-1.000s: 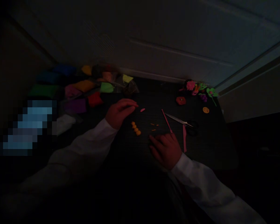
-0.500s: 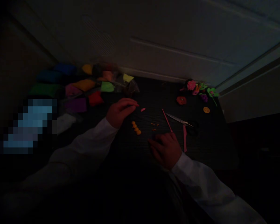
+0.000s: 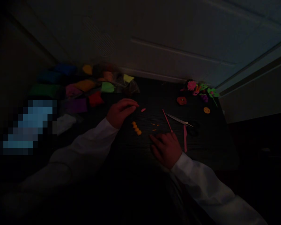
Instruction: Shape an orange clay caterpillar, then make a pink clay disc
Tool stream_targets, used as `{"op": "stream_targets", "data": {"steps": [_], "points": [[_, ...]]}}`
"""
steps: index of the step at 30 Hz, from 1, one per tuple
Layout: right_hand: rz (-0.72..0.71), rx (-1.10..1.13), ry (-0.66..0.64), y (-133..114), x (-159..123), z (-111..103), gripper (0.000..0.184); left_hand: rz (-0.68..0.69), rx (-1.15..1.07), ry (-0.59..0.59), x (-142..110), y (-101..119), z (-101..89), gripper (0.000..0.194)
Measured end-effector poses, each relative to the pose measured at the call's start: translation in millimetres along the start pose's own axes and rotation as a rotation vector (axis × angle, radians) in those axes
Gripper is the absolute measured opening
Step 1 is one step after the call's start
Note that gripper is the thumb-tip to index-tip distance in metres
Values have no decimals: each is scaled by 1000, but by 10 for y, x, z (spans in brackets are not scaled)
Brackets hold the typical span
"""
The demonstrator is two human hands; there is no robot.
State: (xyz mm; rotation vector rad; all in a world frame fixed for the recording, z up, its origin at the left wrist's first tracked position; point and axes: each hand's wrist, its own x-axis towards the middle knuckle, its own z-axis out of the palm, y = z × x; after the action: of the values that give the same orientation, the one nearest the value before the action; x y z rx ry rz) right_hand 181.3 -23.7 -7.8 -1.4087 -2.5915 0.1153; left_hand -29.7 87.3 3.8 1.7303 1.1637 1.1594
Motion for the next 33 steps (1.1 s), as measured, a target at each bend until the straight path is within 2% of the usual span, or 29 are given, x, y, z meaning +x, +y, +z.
{"op": "stream_targets", "data": {"steps": [5, 8, 11, 16, 20, 25, 29, 33], "points": [[44, 120, 60, 39, -11, 0, 40, 8, -2, -5, 0, -1, -3, 16], [90, 171, 88, 52, 4, -4, 33, 9, -2, -1, 0, -3, 0, 15], [109, 174, 105, 48, 36, 7, 24, 11, -8, 12, 2, -12, 4, 16], [134, 124, 129, -11, 113, 11, 18, -32, 7, 47, 14, -16, -5, 16], [186, 108, 150, -141, 249, -30, 21, -86, 52, 80, 24, -4, -27, 16], [266, 27, 130, -347, 476, -22, 37, -104, 49, 99, 21, 17, -27, 15], [255, 13, 117, -394, 553, 17, 28, -121, 47, 97, 21, 31, -36, 15], [274, 124, 222, -320, 526, -36, 24, -194, -43, 107, 29, 17, -49, 14]]}}
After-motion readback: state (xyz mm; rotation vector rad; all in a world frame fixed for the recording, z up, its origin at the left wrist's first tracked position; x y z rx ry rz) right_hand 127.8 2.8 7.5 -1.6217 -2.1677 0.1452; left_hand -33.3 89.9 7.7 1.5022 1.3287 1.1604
